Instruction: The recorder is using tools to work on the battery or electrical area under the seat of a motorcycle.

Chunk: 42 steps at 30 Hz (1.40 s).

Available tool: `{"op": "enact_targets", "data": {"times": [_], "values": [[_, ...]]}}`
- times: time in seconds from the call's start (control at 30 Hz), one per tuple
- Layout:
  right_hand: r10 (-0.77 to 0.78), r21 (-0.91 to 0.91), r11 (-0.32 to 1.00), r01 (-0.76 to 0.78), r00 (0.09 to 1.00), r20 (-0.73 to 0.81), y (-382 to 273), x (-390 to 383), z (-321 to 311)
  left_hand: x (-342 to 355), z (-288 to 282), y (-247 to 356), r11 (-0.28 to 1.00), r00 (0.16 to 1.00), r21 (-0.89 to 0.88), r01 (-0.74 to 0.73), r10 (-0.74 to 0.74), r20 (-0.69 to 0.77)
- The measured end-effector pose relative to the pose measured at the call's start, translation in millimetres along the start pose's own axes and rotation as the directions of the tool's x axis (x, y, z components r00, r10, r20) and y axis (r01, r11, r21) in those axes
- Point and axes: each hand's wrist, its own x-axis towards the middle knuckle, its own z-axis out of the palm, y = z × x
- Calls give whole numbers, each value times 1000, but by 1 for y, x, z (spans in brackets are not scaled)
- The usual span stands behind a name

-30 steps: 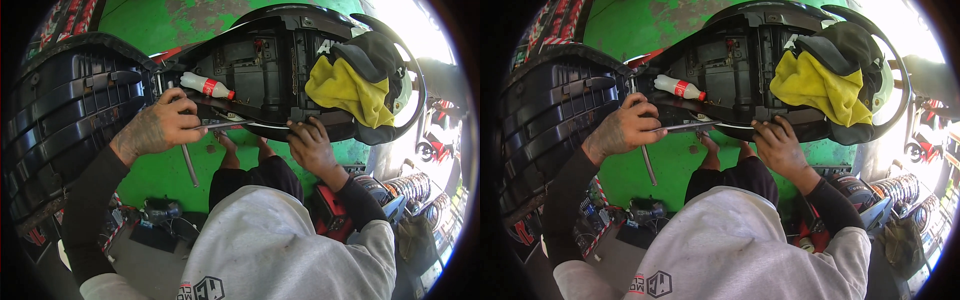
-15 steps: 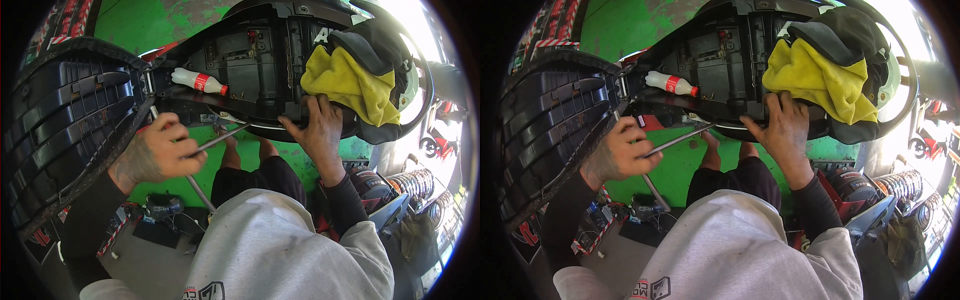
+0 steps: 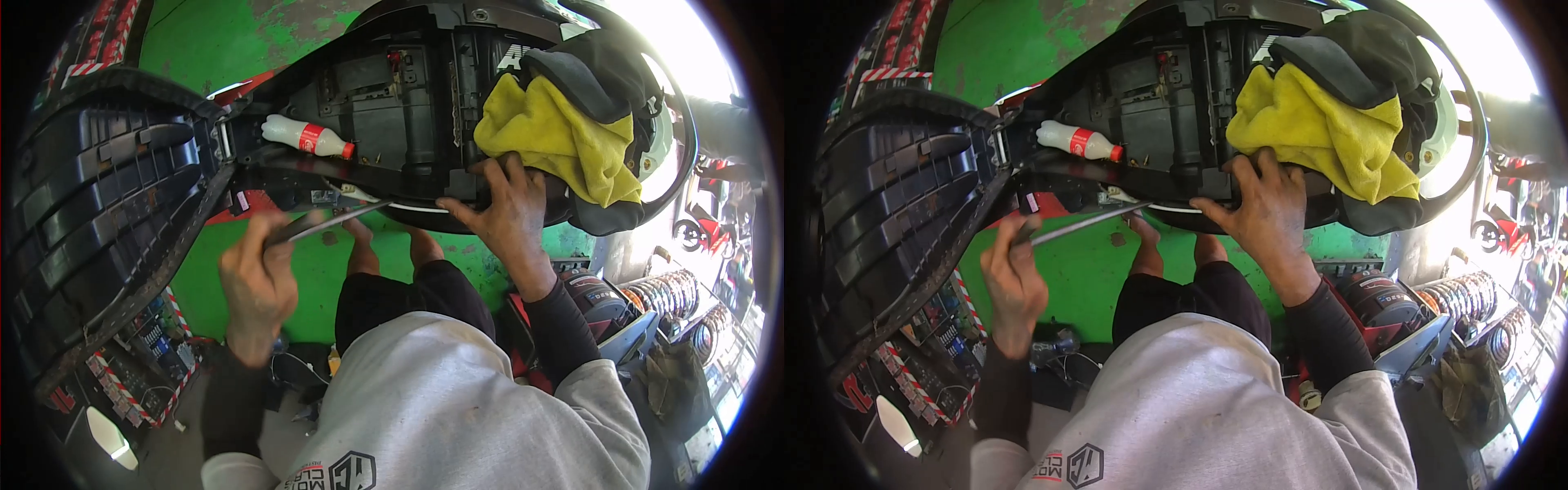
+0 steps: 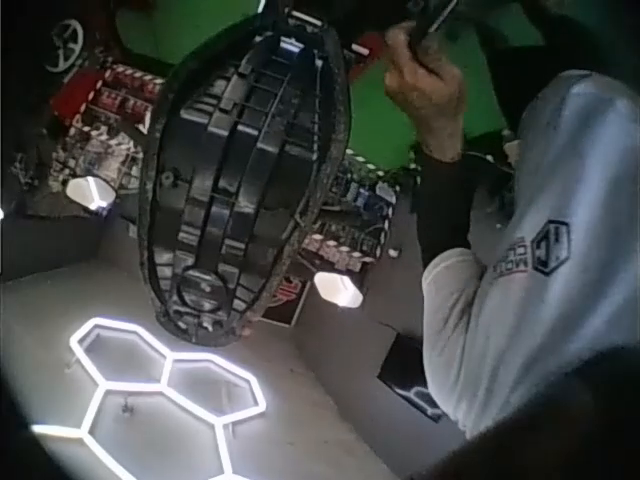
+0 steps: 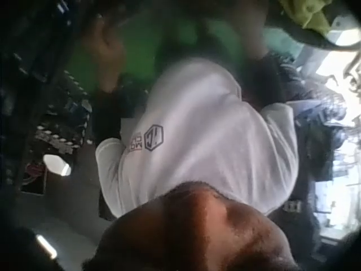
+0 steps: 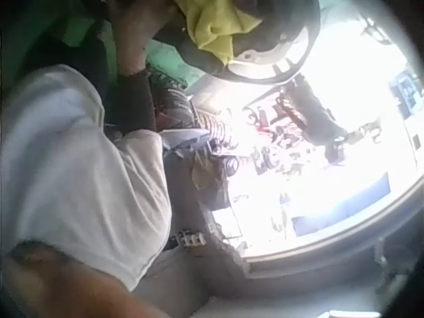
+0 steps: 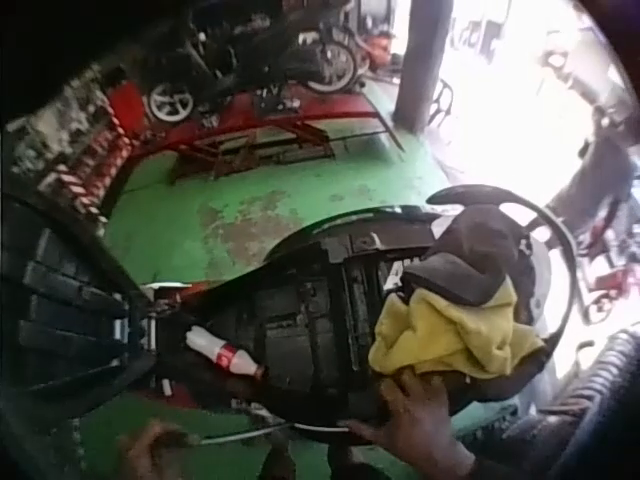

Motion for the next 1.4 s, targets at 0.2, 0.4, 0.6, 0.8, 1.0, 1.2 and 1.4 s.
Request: {"op": "enact_targets", "data": {"times": [0.2,0.4,0.6,0.8,1.0,1.2,1.4], "values": [[53,-38,998,-52,998,28,-1,3,-8,9,-31,36,969,886,-27,246,-214,411],[23,-46,999,-21,999,33,-5,4,-5,3,23,-6,221,913,-904,366,105,395],[20,-101,995,-17,1000,24,-9,7,-10,-14,84,8,-145,908,-954,-262,-372,-193],[10,-122,993,-9,1000,8,-7,8,-9,-1,52,-28,349,920,-928,130,307,244],[1,-126,992,1,1000,15,-12,7,-9,-27,86,-35,461,999,-886,-46,9,-47],[41,-111,993,-37,999,28,-14,7,-10,-21,70,-13,432,997,-900,59,-78,28],[59,-105,993,-57,998,20,-14,4,-9,-14,65,-36,713,905,-641,-284,421,66]]}}
